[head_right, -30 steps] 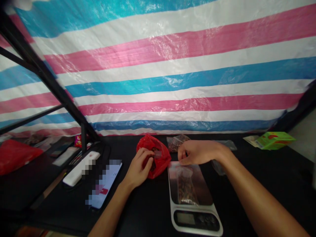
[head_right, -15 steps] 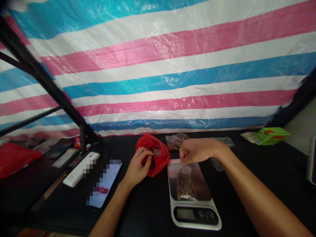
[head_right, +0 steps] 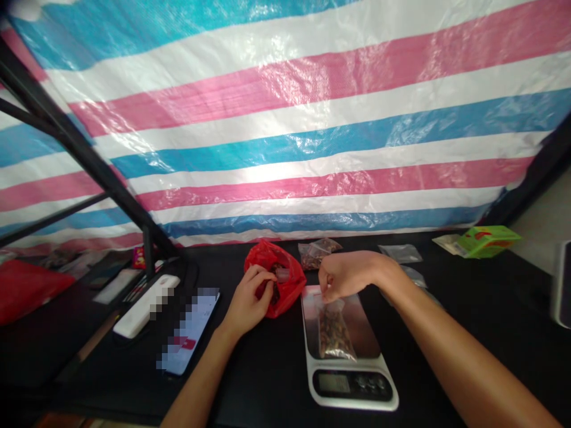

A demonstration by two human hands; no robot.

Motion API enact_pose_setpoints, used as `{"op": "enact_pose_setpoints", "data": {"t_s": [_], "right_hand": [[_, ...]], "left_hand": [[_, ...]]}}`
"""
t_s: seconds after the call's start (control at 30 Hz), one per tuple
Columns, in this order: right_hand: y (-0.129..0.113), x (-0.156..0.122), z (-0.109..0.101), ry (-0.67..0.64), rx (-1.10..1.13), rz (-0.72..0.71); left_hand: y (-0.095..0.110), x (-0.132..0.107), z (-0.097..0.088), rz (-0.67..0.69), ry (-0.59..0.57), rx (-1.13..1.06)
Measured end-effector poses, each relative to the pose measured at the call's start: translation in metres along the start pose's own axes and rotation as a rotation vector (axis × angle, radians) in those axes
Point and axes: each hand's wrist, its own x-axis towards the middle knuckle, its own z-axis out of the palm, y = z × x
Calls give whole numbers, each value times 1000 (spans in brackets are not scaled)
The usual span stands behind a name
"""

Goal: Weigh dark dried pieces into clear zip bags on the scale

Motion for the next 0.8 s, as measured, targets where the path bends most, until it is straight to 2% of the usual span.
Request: {"op": "enact_pose_setpoints", "data": {"t_s": [0.27,0.33,0.4,0.5,0.6,0.67,0.73,0.8], "right_hand": [[1,1,2,-9,-13,20],[-2,0,1,7,-31,-21],[-10,-2,-2,49,1,-124],[-26,-2,-2,189,145,-307],[-39,10,4,471,190,-397],[-43,22,10,616,158,-414],[-44,33,16,667,140,-423],[-43,41,21,671,134,-430]], "left_hand": [[4,1,-1,-9,8,-6],[6,2,-2,-11,20,-35],[10,2,-4,-29,25,-104],[15,1,-8,-80,-17,-302],[17,1,-10,-179,-141,-566],[15,3,-10,-285,-174,-674],[12,6,-9,-380,-97,-698],[7,9,-9,-426,34,-661]]}}
